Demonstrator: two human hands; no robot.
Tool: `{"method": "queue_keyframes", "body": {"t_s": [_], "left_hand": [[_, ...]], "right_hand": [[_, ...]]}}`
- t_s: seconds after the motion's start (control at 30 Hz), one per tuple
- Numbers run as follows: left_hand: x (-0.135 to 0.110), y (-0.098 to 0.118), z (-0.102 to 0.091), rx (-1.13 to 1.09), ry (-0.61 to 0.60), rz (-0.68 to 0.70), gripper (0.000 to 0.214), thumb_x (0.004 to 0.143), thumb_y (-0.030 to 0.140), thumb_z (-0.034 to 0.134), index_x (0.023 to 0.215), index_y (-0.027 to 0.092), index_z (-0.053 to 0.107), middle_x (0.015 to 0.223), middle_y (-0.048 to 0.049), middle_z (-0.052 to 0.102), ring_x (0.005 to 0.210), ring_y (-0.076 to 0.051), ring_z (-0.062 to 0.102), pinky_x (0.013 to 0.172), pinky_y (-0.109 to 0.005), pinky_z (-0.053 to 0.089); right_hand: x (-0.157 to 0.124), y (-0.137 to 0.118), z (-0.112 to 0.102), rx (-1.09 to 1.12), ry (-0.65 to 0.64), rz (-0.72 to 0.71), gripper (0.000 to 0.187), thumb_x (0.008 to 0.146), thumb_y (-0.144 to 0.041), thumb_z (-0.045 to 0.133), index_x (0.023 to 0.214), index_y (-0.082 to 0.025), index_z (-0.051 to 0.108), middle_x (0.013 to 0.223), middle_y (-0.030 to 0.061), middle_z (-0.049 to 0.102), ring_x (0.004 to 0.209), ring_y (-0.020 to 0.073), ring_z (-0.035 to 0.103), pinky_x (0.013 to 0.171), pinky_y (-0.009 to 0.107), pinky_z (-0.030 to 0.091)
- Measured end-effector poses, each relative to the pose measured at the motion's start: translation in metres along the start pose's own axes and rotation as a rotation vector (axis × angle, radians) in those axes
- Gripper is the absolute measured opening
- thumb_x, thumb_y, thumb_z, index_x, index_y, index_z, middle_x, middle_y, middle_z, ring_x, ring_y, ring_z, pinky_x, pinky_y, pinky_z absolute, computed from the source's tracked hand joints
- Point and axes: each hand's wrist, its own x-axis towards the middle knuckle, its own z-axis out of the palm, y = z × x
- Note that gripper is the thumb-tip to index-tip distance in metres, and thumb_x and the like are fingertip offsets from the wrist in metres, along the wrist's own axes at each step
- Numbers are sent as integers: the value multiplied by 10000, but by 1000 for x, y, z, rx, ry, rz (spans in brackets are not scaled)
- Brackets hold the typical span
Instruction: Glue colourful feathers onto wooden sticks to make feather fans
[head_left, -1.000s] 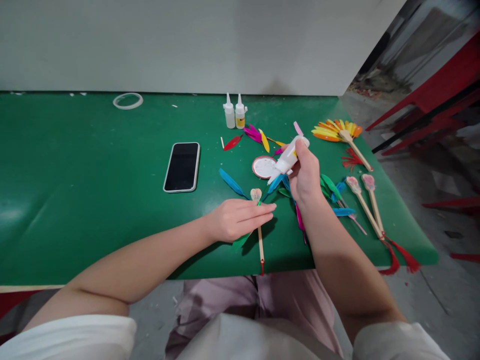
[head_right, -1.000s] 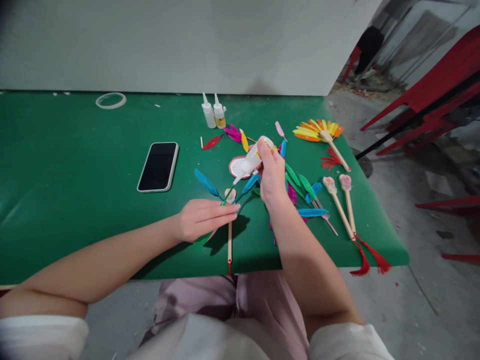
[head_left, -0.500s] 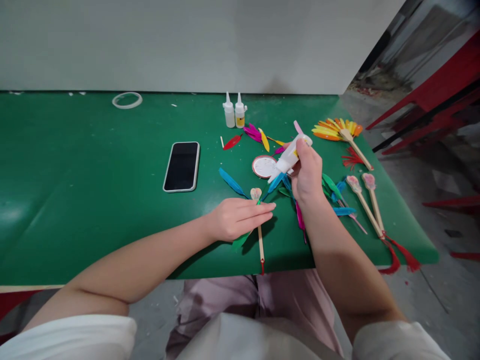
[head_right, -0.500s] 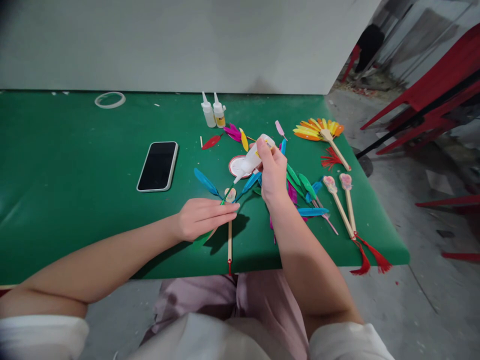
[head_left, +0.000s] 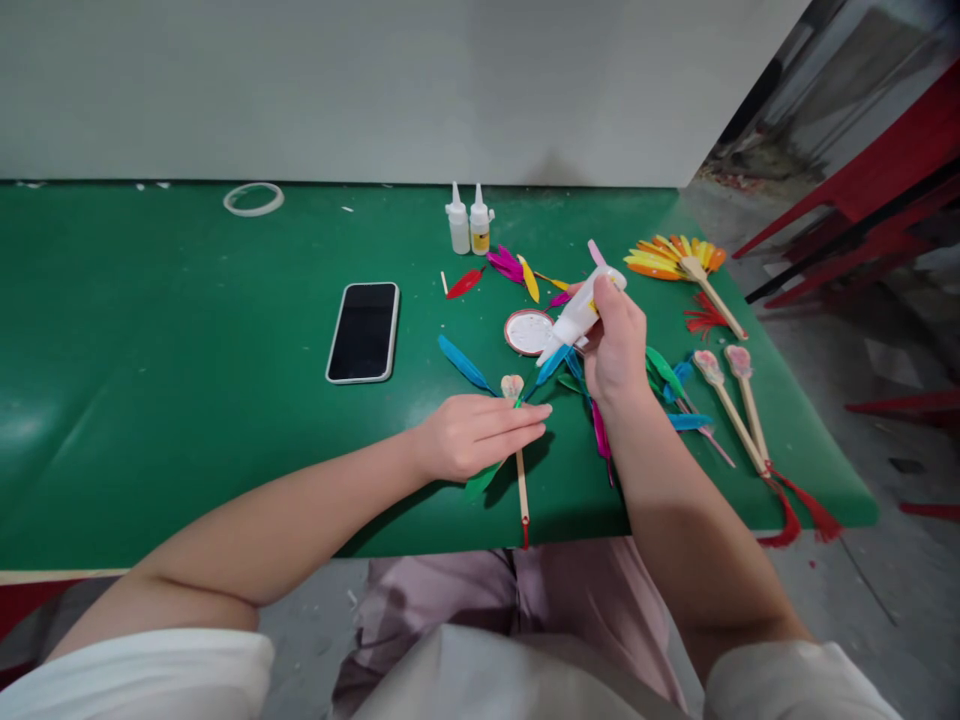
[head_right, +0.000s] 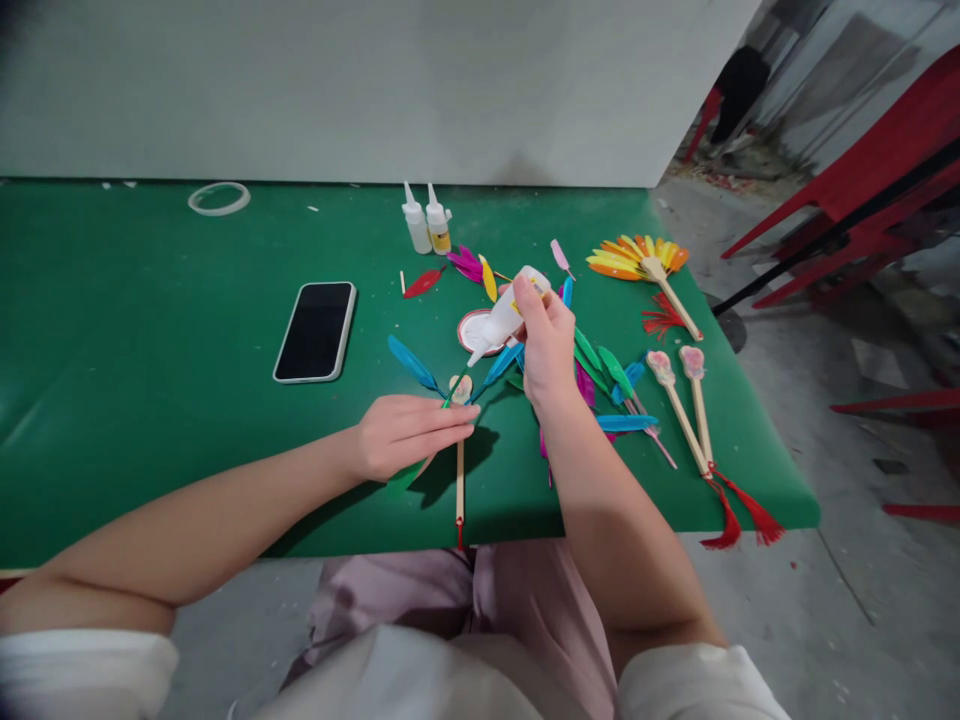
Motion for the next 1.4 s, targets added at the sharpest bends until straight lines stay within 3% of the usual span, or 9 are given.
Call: {"method": "queue_keyframes", "body": {"t_s": [0.57,0.7,0.8,1.0,1.1,1.27,1.4], "left_hand": [[1,0,0,19,1,-5,248,883,140,434,1066,116,600,1128,-115,640,1000,-170,622,785,-276,548],[1,0,0,20,6,-12,237,880,140,446,1059,120,601,1127,-116,641,1002,-170,621,773,-271,548],[1,-1,0,24,2,-15,241,883,149,445,1065,120,600,1135,-118,636,995,-171,623,777,-272,546],[0,-1,1,6,-1,-15,247,880,145,447,1071,105,600,1139,-131,631,1002,-178,618,792,-280,548],[-1,-1,2,-6,-2,-22,250,874,139,456,1076,93,596,1140,-145,627,1010,-188,616,797,-290,549],[-1,-1,3,-5,12,-27,253,872,129,451,1085,107,587,1135,-140,632,1014,-184,616,798,-288,544],[1,-1,0,-28,-4,-46,290,884,200,427,1122,117,570,1148,-144,624,1003,-186,617,804,-295,541]], "right_hand": [[-7,-4,1,-33,-36,-21,315,735,-538,580,789,-228,605,623,-29,527,501,88,511,421,221,371],[-10,-9,3,-10,-112,2,332,714,-547,597,766,-220,626,593,-24,521,486,88,489,405,223,358],[-9,-10,0,-5,-161,16,376,729,-591,551,752,-223,625,589,-17,502,491,92,481,398,224,346],[1,-10,-11,14,-134,35,489,779,-686,360,842,-264,599,694,20,549,615,146,556,485,277,419],[3,-13,-13,113,-128,97,477,779,-682,355,833,-268,586,660,15,539,571,139,530,467,279,399],[2,-22,-12,450,-135,241,408,779,-611,432,790,-236,594,495,-49,398,429,67,389,399,208,341],[2,-26,-11,601,-87,304,394,740,-604,493,766,-224,592,505,-51,459,441,60,410,383,188,342]]}}
